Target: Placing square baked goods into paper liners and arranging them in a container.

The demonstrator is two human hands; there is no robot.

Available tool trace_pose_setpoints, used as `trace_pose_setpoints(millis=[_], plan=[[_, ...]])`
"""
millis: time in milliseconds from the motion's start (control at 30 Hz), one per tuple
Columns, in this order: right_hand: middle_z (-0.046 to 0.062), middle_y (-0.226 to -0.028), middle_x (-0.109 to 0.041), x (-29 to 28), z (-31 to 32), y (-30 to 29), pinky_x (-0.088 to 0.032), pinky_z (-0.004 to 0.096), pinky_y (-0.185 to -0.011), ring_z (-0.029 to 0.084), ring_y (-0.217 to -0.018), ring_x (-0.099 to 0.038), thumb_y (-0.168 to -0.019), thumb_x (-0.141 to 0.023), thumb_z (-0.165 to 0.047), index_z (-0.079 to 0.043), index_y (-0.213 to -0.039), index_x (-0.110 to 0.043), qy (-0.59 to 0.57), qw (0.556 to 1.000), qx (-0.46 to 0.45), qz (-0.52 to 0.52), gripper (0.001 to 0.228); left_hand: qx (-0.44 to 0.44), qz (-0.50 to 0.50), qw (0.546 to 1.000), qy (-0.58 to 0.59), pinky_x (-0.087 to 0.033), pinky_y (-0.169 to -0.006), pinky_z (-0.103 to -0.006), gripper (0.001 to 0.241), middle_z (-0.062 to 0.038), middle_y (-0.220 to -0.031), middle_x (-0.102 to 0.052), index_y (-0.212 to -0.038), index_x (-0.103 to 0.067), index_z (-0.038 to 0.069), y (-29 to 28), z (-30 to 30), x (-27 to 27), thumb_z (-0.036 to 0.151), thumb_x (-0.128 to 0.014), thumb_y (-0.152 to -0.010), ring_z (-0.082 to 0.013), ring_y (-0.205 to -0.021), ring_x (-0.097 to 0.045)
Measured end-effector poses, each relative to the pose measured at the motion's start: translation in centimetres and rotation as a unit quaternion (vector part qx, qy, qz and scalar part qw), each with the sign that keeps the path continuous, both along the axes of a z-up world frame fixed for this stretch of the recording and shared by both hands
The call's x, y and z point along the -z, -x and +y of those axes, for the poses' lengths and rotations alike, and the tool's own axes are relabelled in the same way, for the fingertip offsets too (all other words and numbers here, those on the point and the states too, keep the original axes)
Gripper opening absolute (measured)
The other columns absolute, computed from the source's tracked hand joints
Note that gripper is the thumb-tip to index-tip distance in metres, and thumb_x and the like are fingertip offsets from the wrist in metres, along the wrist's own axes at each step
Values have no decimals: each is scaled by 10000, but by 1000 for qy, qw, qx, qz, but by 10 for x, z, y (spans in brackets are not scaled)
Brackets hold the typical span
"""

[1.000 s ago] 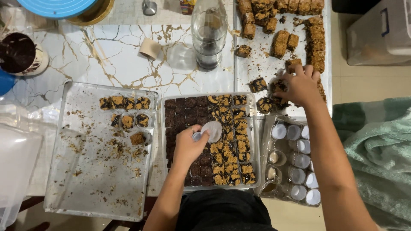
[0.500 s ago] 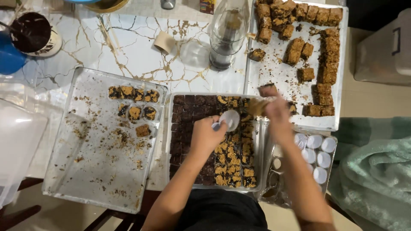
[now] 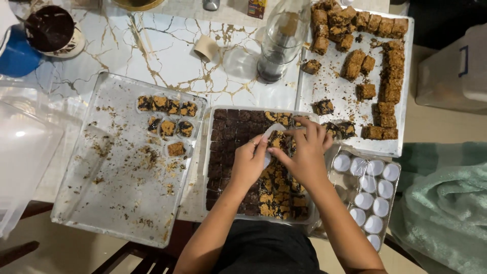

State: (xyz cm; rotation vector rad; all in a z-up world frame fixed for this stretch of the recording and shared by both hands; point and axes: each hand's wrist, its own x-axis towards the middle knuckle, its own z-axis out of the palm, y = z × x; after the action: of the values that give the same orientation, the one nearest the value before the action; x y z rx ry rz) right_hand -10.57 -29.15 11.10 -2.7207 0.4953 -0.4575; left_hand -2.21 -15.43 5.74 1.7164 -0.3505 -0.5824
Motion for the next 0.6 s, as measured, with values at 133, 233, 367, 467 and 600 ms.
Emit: trace_pose_setpoints(millis=[133,233,367,467,600], plan=[[122,-1393,-542,-1,9,-4,-238,562,-1070,358,-1312,-427,-739,-854,-526,-78,-1117,-718,-8,1000,-8,-11,602,6,79,995,65,-521,-799,-259,363,-35,-976,-745,-1279,-688,37,0,11,39,306,-564,-1069,-69,-890,-625],[119,-1388,-553,3,13,-9,-267,542,-1059,361,-1304,-438,-708,-869,-514,-83,-1149,-718,-12,1000,-23,-1,635,8,207,974,95,-502,-805,-252,421,0,-1022,-725,-1311,-673,33,-3,19,47,340,-574,-1039,-87,-910,-641],[167,-1425,-526,-1,17,-23,-340,531,-1077,387,-1330,-434,-694,-891,-417,-56,-1274,-658,-86,991,-98,26,723,-38,256,959,114,-498,-811,-250,471,3,-1047,-703,-1343,-645,38,-10,37,52,367,-624,-1007,-82,-939,-630],[208,-1426,-525,-13,26,-45,-412,494,-1062,407,-1319,-473,-682,-889,-298,-2,-1386,-572,-163,971,-173,38,827,-42,230,964,128,-494,-810,-260,490,-5,-1055,-696,-1335,-653,19,-14,56,63,380,-632,-1006,-85,-937,-620],[211,-1301,-649,-10,48,-81,-511,427,-995,380,-1191,-634,-663,-877,-139,17,-1360,-581,-199,937,-275,81,774,-56,252,966,-19,-487,-787,-295,527,-33,-1044,-711,-1384,-645,112,-29,87,32,448,-596,-981,-125,-897,-619]])
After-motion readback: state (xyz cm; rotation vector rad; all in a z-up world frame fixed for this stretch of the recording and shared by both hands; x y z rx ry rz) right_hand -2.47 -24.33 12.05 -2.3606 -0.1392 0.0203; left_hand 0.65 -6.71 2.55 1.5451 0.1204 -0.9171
